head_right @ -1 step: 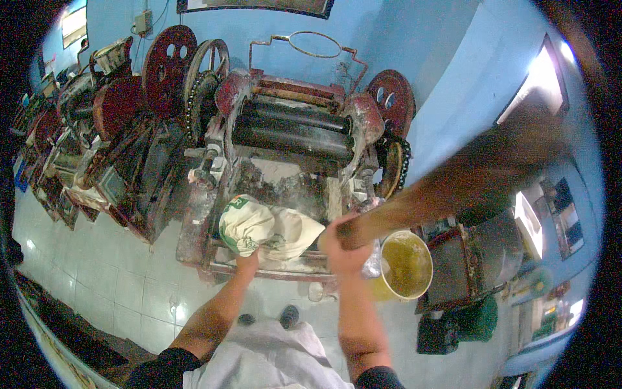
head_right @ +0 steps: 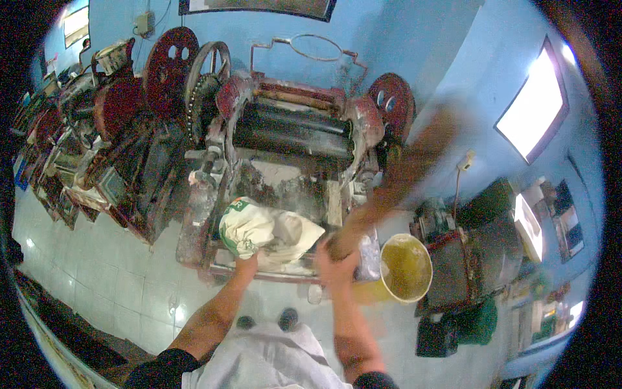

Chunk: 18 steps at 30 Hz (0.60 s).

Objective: The person walks through a food processing room and then uses a wooden pestle to repeatedly pound a cloth-wrapped bundle on a stationary mill. The bundle is repositioned several times during the pounding sequence.

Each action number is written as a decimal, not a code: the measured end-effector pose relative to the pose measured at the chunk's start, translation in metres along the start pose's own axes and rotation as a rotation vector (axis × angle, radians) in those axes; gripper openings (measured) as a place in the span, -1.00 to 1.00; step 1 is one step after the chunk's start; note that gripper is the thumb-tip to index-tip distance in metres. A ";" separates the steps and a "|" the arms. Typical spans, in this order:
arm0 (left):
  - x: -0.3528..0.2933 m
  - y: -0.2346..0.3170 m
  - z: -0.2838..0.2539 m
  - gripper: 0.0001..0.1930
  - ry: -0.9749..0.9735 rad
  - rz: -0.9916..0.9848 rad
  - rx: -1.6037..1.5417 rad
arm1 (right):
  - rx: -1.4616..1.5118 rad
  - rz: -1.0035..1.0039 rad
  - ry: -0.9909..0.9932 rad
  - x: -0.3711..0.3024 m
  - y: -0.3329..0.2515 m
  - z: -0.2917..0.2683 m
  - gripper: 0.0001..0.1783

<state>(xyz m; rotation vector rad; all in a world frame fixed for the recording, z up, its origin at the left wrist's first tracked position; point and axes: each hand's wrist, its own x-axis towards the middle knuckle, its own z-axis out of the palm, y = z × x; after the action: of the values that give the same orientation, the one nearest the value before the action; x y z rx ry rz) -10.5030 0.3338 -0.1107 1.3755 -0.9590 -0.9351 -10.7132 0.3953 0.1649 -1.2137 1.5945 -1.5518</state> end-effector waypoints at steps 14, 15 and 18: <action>0.097 0.182 0.014 -0.56 -0.393 0.591 0.564 | -0.065 0.443 -0.380 -0.082 0.141 -0.068 -0.38; 0.085 0.211 0.042 -0.59 -0.370 0.476 0.388 | -0.027 0.287 -0.242 -0.076 0.120 -0.077 -0.41; 0.091 0.259 0.076 -0.62 -0.202 0.381 0.085 | -0.094 -0.047 -0.110 -0.038 0.064 -0.093 -0.48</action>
<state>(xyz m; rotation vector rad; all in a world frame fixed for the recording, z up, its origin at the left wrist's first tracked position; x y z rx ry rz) -10.5487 0.2202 0.1466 1.1257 -1.3729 -0.7573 -10.7937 0.4627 0.1085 -1.3719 1.5934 -1.4262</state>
